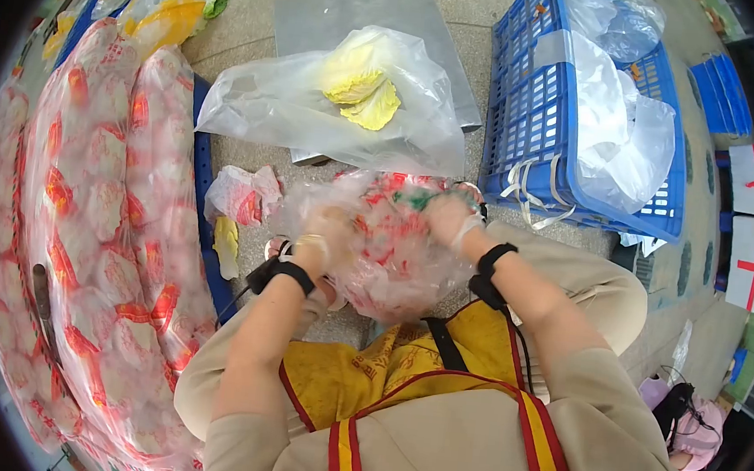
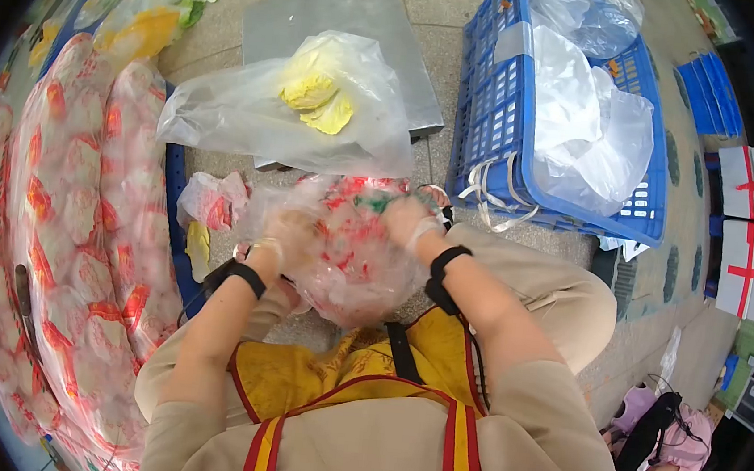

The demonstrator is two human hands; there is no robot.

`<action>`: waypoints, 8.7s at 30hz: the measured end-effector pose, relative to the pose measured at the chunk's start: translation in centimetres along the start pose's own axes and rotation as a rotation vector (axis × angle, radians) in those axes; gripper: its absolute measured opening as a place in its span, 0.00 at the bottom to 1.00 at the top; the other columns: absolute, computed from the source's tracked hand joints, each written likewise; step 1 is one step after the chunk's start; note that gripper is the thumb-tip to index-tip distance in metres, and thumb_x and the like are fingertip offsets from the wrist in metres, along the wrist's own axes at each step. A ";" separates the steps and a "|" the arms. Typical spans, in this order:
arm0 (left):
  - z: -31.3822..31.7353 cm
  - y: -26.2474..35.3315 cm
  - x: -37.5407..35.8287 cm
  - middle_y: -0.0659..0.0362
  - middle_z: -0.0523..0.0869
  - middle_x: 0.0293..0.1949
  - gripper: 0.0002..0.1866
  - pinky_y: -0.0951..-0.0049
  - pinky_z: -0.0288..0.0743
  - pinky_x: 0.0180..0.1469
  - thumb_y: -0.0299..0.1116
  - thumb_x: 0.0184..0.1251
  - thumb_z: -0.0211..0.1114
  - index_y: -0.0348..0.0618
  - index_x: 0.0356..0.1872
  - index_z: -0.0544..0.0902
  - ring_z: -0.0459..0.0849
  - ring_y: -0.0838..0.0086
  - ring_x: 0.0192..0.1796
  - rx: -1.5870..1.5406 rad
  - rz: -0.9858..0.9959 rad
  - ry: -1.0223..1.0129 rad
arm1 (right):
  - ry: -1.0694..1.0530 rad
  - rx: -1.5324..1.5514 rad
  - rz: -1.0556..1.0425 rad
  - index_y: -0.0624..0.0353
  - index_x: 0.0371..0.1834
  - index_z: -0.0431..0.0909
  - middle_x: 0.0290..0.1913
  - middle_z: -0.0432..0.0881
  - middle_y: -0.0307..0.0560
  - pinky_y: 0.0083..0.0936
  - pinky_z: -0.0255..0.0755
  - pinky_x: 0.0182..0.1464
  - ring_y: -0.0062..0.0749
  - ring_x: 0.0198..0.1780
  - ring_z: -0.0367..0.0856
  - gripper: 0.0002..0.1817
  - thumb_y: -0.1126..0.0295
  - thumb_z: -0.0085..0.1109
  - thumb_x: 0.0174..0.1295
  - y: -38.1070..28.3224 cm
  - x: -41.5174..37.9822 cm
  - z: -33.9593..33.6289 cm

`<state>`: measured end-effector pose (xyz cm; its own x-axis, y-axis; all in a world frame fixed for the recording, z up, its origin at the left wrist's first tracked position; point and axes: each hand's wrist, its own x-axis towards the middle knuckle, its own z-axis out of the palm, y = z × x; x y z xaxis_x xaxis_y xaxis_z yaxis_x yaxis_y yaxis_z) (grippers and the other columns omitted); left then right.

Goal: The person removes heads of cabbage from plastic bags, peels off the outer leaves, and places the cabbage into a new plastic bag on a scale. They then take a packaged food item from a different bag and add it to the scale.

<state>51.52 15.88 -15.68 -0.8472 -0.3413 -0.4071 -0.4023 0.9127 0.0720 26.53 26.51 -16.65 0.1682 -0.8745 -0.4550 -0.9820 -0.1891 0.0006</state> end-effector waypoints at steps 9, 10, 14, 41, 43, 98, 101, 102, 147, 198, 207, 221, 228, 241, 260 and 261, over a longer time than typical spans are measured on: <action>-4.5 -5.6 4.0 0.54 0.84 0.47 0.14 0.62 0.74 0.49 0.39 0.59 0.56 0.49 0.41 0.84 0.83 0.60 0.47 -0.307 -0.749 0.012 | 0.321 0.300 0.315 0.55 0.41 0.81 0.39 0.81 0.50 0.42 0.70 0.43 0.44 0.45 0.79 0.14 0.65 0.57 0.52 1.8 0.1 -7.5; -6.2 -6.3 3.9 0.54 0.84 0.47 0.14 0.62 0.74 0.49 0.39 0.59 0.56 0.49 0.41 0.84 0.83 0.60 0.47 -0.308 -0.749 0.012 | 0.406 0.434 0.194 0.56 0.45 0.79 0.41 0.82 0.53 0.41 0.72 0.43 0.45 0.43 0.79 0.17 0.66 0.57 0.51 -0.1 0.4 -9.6; -8.1 -8.1 3.3 0.51 0.84 0.42 0.13 0.61 0.75 0.45 0.38 0.55 0.60 0.47 0.39 0.83 0.83 0.57 0.41 -0.328 -0.701 0.407 | 0.312 0.575 -0.347 0.55 0.44 0.80 0.41 0.81 0.55 0.39 0.72 0.46 0.44 0.46 0.80 0.15 0.64 0.56 0.53 -5.9 3.1 -7.9; 2.9 -10.5 9.6 0.43 0.82 0.45 0.15 0.60 0.76 0.48 0.39 0.60 0.56 0.40 0.39 0.83 0.81 0.49 0.48 -0.563 -0.195 0.037 | 0.314 0.681 -0.268 0.59 0.39 0.80 0.46 0.78 0.55 0.38 0.73 0.45 0.51 0.46 0.78 0.11 0.69 0.56 0.53 -7.0 8.5 -2.8; 3.0 -10.6 9.2 0.44 0.83 0.45 0.14 0.62 0.75 0.49 0.38 0.60 0.57 0.40 0.40 0.83 0.82 0.52 0.48 -0.669 -0.268 0.065 | 0.219 0.777 -0.166 0.61 0.39 0.80 0.47 0.78 0.57 0.39 0.73 0.47 0.53 0.47 0.77 0.12 0.70 0.58 0.52 -6.8 8.9 -2.3; 7.8 -7.1 6.5 0.50 0.81 0.52 0.24 0.53 0.62 0.62 0.53 0.61 0.56 0.53 0.53 0.79 0.79 0.58 0.53 -0.761 -0.485 0.030 | -0.137 1.097 0.262 0.59 0.40 0.82 0.45 0.82 0.53 0.41 0.74 0.44 0.45 0.44 0.82 0.16 0.60 0.49 0.62 -4.1 9.8 2.6; 6.6 -6.4 6.3 0.48 0.84 0.45 0.19 0.60 0.73 0.52 0.44 0.59 0.61 0.50 0.50 0.80 0.83 0.57 0.45 -0.780 -0.516 0.113 | -0.050 0.334 0.102 0.59 0.35 0.83 0.40 0.83 0.52 0.45 0.73 0.40 0.45 0.38 0.82 0.13 0.64 0.52 0.58 -4.9 11.9 8.7; 5.1 -6.1 5.8 0.48 0.84 0.45 0.19 0.60 0.73 0.52 0.44 0.59 0.61 0.50 0.50 0.80 0.83 0.57 0.45 -0.776 -0.515 0.115 | 0.156 0.513 0.056 0.60 0.36 0.83 0.39 0.83 0.55 0.45 0.73 0.38 0.45 0.37 0.81 0.13 0.66 0.52 0.57 -4.8 12.9 12.1; -0.9 4.2 6.5 0.55 0.82 0.26 0.15 0.74 0.73 0.28 0.37 0.68 0.51 0.33 0.37 0.80 0.79 0.72 0.25 -2.033 -0.647 0.217 | 0.197 0.853 0.544 0.59 0.31 0.84 0.34 0.83 0.60 0.39 0.74 0.41 0.52 0.35 0.82 0.13 0.61 0.57 0.53 -0.7 2.5 -1.1; 1.3 -5.4 2.5 0.51 0.86 0.43 0.19 0.64 0.75 0.52 0.47 0.53 0.66 0.46 0.40 0.86 0.84 0.58 0.48 -0.364 -0.408 0.003 | 0.608 1.967 0.154 0.58 0.59 0.70 0.53 0.77 0.51 0.31 0.73 0.53 0.35 0.51 0.78 0.25 0.58 0.54 0.60 2.7 -15.1 -23.4; -25.6 0.1 -3.3 0.52 0.81 0.54 0.32 0.65 0.69 0.61 0.47 0.53 0.67 0.38 0.57 0.76 0.78 0.62 0.58 -0.609 -0.079 -0.324 | 0.202 2.931 -0.187 0.44 0.63 0.69 0.61 0.72 0.48 0.45 0.76 0.36 0.56 0.55 0.72 0.33 0.37 0.35 0.62 1.2 -12.2 -20.0; -24.6 3.9 -1.4 0.53 0.78 0.56 0.32 0.59 0.74 0.58 0.55 0.66 0.55 0.44 0.63 0.67 0.79 0.63 0.55 -2.465 0.089 0.455 | 0.551 1.823 0.198 0.63 0.63 0.64 0.51 0.78 0.47 0.26 0.74 0.48 0.25 0.44 0.79 0.35 0.43 0.49 0.64 0.0 -10.2 -23.4; -26.6 -4.0 -5.2 0.52 0.80 0.52 0.29 0.71 0.75 0.49 0.48 0.64 0.62 0.36 0.58 0.72 0.80 0.67 0.47 -1.258 -0.424 0.443 | 0.364 2.659 -0.577 0.61 0.69 0.57 0.67 0.65 0.54 0.41 0.62 0.67 0.42 0.66 0.66 0.37 0.51 0.56 0.63 1.3 -7.7 -21.6; -12.3 -15.2 -4.2 0.58 0.82 0.32 0.16 0.74 0.72 0.39 0.37 0.55 0.66 0.36 0.40 0.80 0.78 0.74 0.33 -1.656 -0.975 0.398 | 0.361 3.037 -0.660 0.52 0.67 0.64 0.66 0.69 0.47 0.56 0.64 0.63 0.45 0.64 0.69 0.31 0.45 0.44 0.66 1.9 0.7 -23.2; -19.3 -11.1 -10.0 0.61 0.84 0.34 0.17 0.77 0.72 0.37 0.45 0.63 0.62 0.41 0.42 0.83 0.80 0.80 0.36 -1.351 -0.477 0.148 | -0.302 2.882 -0.461 0.54 0.69 0.61 0.66 0.69 0.48 0.39 0.64 0.66 0.38 0.65 0.69 0.29 0.53 0.48 0.68 -0.9 7.4 -18.0; -19.5 -10.8 -10.0 0.61 0.84 0.34 0.17 0.77 0.72 0.37 0.45 0.63 0.62 0.41 0.42 0.83 0.80 0.80 0.36 -1.359 -0.481 0.147 | -0.311 2.881 -0.452 0.54 0.69 0.61 0.66 0.69 0.48 0.39 0.64 0.66 0.38 0.65 0.69 0.29 0.53 0.48 0.68 -0.7 6.9 -19.2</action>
<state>57.53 5.08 5.33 -0.5313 -0.6437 -0.5508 -0.5941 -0.1805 0.7839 30.03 12.06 -2.69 0.4139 -0.8930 -0.1768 0.8892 0.4382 -0.1313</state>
